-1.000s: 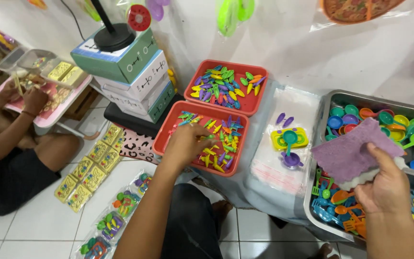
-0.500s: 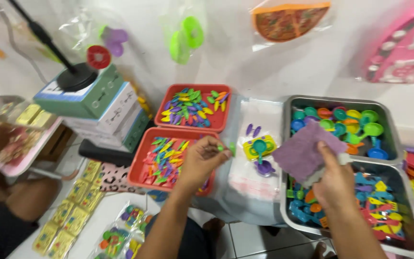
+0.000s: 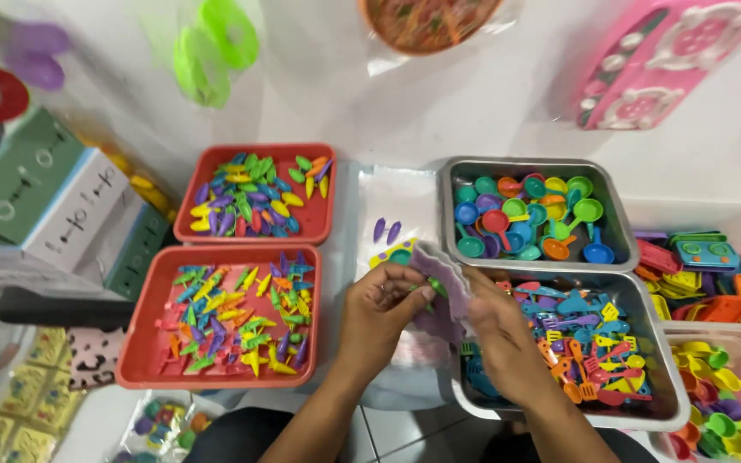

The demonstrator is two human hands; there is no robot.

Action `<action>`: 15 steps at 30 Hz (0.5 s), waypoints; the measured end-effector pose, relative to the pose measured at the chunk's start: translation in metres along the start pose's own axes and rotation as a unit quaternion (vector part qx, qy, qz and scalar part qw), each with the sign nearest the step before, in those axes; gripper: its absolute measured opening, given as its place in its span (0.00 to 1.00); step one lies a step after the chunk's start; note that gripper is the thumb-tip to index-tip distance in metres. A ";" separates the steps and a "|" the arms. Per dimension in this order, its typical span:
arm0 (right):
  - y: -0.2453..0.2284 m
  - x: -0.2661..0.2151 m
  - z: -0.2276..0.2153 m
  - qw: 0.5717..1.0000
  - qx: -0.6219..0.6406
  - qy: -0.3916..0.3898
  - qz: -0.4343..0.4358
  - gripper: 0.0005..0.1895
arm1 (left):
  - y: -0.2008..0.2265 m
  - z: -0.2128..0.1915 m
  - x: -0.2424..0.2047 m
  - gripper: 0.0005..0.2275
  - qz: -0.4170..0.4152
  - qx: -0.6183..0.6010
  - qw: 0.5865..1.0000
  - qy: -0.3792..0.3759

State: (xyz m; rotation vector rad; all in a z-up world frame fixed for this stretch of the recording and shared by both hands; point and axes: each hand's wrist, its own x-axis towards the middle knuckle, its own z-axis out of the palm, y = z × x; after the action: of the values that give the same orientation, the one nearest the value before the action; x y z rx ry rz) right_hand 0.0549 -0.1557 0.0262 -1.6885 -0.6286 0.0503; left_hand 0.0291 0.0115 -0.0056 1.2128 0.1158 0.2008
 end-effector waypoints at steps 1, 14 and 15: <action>0.012 -0.001 0.002 0.995 0.100 -0.029 -0.012 0.41 | 0.001 -0.001 -0.001 0.07 -0.005 -0.011 1.000 0.018; 0.019 0.007 0.005 0.997 -0.043 0.056 -0.010 0.08 | 0.025 -0.014 -0.010 0.06 0.014 -0.017 0.996 -0.085; 0.017 0.006 0.009 0.997 -0.045 0.056 -0.010 0.08 | 0.024 -0.012 -0.010 0.06 0.015 -0.019 0.996 -0.085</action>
State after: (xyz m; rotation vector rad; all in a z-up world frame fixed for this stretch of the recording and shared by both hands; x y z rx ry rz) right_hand 0.0633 -0.1464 0.0103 -1.7577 -0.5716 -0.0879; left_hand 0.0147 0.0287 0.0123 1.1892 -0.0552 0.1247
